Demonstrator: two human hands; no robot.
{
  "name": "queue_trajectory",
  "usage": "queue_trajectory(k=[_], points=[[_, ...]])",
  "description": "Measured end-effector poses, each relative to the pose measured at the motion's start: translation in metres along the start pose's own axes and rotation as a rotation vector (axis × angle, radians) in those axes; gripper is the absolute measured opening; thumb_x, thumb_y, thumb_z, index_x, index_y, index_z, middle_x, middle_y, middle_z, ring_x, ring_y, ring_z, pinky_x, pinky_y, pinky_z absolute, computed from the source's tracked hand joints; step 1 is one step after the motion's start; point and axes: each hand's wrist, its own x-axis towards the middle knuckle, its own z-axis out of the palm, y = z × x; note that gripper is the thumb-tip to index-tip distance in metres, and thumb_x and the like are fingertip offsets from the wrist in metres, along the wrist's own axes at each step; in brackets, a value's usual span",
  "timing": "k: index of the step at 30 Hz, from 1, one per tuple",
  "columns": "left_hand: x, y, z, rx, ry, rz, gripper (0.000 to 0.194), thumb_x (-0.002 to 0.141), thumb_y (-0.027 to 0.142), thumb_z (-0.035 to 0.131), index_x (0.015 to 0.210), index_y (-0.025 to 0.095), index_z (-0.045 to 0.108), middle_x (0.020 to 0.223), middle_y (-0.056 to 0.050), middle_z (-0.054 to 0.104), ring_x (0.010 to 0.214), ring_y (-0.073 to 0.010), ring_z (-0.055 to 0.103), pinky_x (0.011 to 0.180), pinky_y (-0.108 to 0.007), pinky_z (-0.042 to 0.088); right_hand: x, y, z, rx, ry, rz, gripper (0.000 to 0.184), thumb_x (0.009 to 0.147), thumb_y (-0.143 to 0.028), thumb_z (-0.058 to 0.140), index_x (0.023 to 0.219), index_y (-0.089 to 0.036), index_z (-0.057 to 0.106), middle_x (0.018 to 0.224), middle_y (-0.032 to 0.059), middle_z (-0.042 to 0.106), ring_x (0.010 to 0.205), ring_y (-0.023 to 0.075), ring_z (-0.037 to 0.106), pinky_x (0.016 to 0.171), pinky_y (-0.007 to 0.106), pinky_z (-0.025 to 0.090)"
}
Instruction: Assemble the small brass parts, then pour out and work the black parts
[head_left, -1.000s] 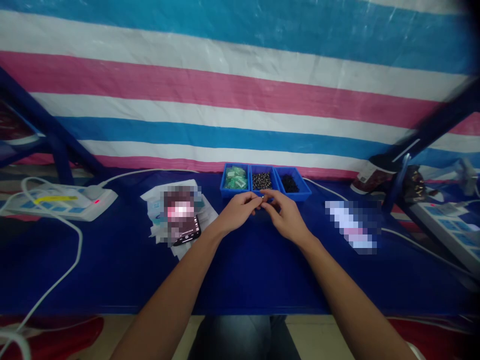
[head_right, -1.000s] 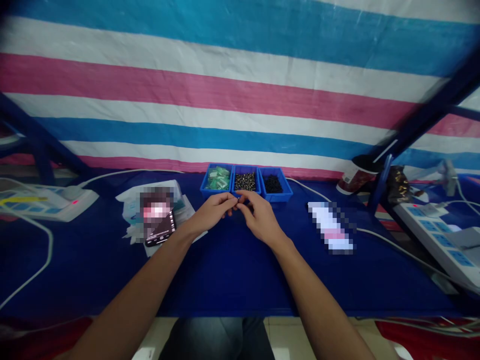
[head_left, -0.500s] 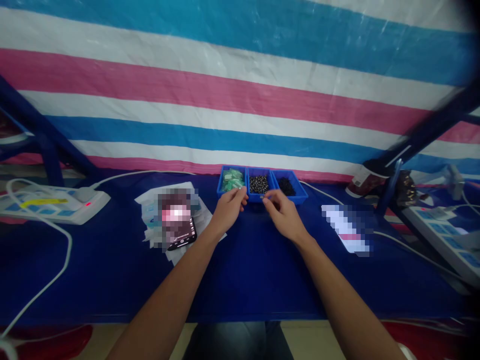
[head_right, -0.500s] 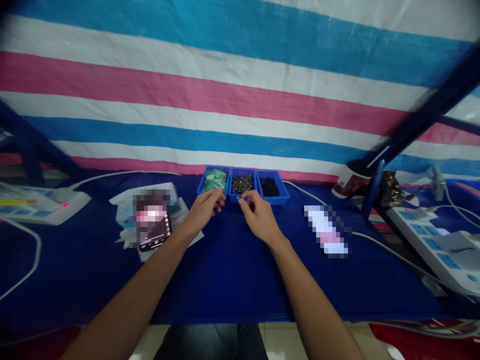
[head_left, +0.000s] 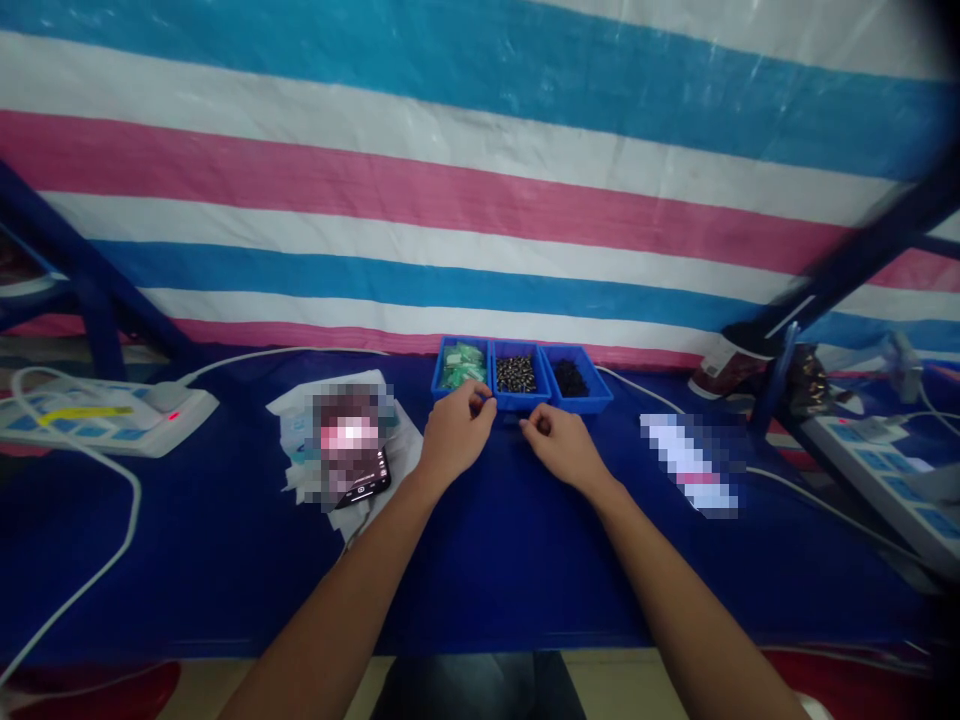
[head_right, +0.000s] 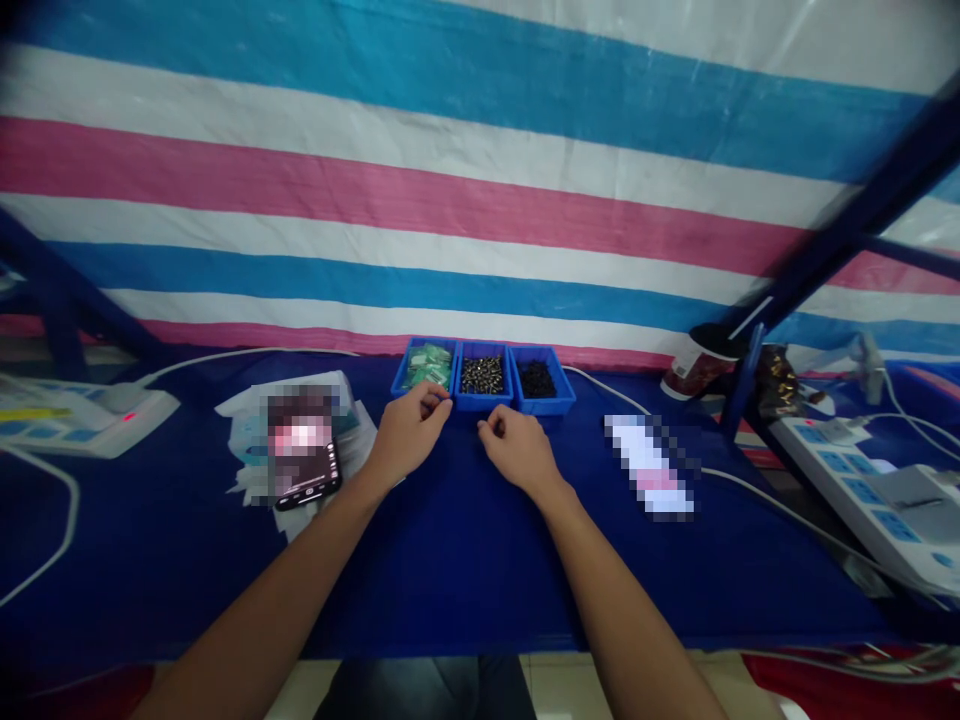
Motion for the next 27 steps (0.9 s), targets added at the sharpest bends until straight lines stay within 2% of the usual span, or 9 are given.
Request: queue_trajectory(k=[3, 6, 10, 12, 13, 16, 19, 23, 27], points=[[-0.001, -0.002, 0.0, 0.091, -0.002, 0.043, 0.013, 0.083, 0.03, 0.063, 0.094, 0.024, 0.066, 0.073, -0.001, 0.063, 0.064, -0.0177, 0.055, 0.064, -0.029, 0.037, -0.001, -0.002, 0.006, -0.034, -0.057, -0.033, 0.03, 0.087, -0.037, 0.055, 0.061, -0.022, 0.051, 0.054, -0.0019, 0.056, 0.05, 0.0142, 0.048, 0.051, 0.026, 0.028], [-0.002, -0.001, 0.0, 0.223, 0.021, 0.116, 0.016, 0.085, 0.029, 0.061, 0.099, 0.024, 0.064, 0.081, -0.004, 0.063, 0.076, -0.0216, 0.058, 0.071, -0.033, 0.041, -0.001, -0.002, 0.006, -0.039, -0.009, -0.018, 0.039, 0.088, -0.041, 0.053, 0.056, -0.022, 0.041, 0.049, -0.0025, 0.049, 0.049, 0.0138, 0.044, 0.051, 0.027, 0.028], [-0.005, 0.003, 0.0, 0.453, 0.101, 0.206, 0.025, 0.085, 0.028, 0.06, 0.11, 0.023, 0.062, 0.113, -0.011, 0.061, 0.109, -0.0335, 0.05, 0.09, -0.046, 0.039, 0.005, 0.003, -0.008, -0.051, 0.348, 0.026, 0.025, 0.088, -0.039, 0.051, 0.07, -0.022, 0.05, 0.067, 0.0023, 0.058, 0.067, 0.0196, 0.053, 0.066, 0.032, 0.04], [-0.007, 0.004, 0.002, 0.529, 0.122, 0.202, 0.03, 0.085, 0.029, 0.061, 0.115, 0.024, 0.062, 0.124, -0.012, 0.056, 0.117, -0.0381, 0.043, 0.093, -0.052, 0.037, 0.008, 0.011, -0.017, -0.141, 0.559, 0.026, 0.016, 0.083, -0.032, 0.055, 0.092, -0.019, 0.057, 0.097, 0.0106, 0.064, 0.097, 0.0278, 0.055, 0.087, 0.043, 0.04], [-0.007, 0.003, 0.003, 0.554, 0.122, 0.197, 0.032, 0.085, 0.029, 0.06, 0.117, 0.025, 0.061, 0.126, -0.012, 0.054, 0.118, -0.0393, 0.041, 0.093, -0.054, 0.037, 0.01, 0.017, -0.021, -0.185, 0.61, 0.045, 0.028, 0.081, -0.031, 0.056, 0.105, -0.018, 0.058, 0.111, 0.0144, 0.06, 0.11, 0.0321, 0.05, 0.094, 0.049, 0.037], [-0.009, 0.001, 0.008, 0.595, 0.094, 0.196, 0.033, 0.087, 0.031, 0.059, 0.119, 0.024, 0.06, 0.129, -0.013, 0.052, 0.119, -0.0397, 0.039, 0.092, -0.055, 0.039, 0.013, 0.035, -0.025, -0.245, 0.603, 0.127, 0.057, 0.079, -0.038, 0.06, 0.131, -0.018, 0.049, 0.142, 0.0213, 0.039, 0.132, 0.0419, 0.032, 0.1, 0.06, 0.031], [-0.01, -0.002, 0.011, 0.607, 0.062, 0.199, 0.033, 0.088, 0.032, 0.058, 0.119, 0.023, 0.06, 0.128, -0.013, 0.052, 0.119, -0.0393, 0.039, 0.091, -0.055, 0.04, 0.016, 0.048, -0.02, -0.142, 0.433, 0.135, 0.059, 0.087, -0.048, 0.052, 0.137, -0.017, 0.046, 0.15, 0.0232, 0.027, 0.133, 0.0396, 0.038, 0.098, 0.054, 0.039], [-0.01, -0.002, 0.012, 0.622, 0.057, 0.205, 0.033, 0.088, 0.032, 0.058, 0.12, 0.022, 0.059, 0.128, -0.013, 0.052, 0.121, -0.0376, 0.038, 0.094, -0.054, 0.041, 0.022, 0.05, -0.012, 0.026, 0.46, 0.146, 0.063, 0.086, -0.055, 0.053, 0.135, -0.016, 0.048, 0.139, 0.0214, 0.047, 0.125, 0.0345, 0.049, 0.099, 0.049, 0.041], [-0.011, -0.002, 0.013, 0.647, 0.064, 0.2, 0.035, 0.087, 0.033, 0.059, 0.121, 0.022, 0.059, 0.13, -0.011, 0.051, 0.123, -0.0356, 0.037, 0.097, -0.052, 0.041, 0.029, 0.052, -0.006, 0.234, 0.614, 0.34, 0.068, 0.083, -0.05, 0.058, 0.138, -0.013, 0.046, 0.123, 0.0184, 0.063, 0.115, 0.0326, 0.058, 0.099, 0.045, 0.041]])
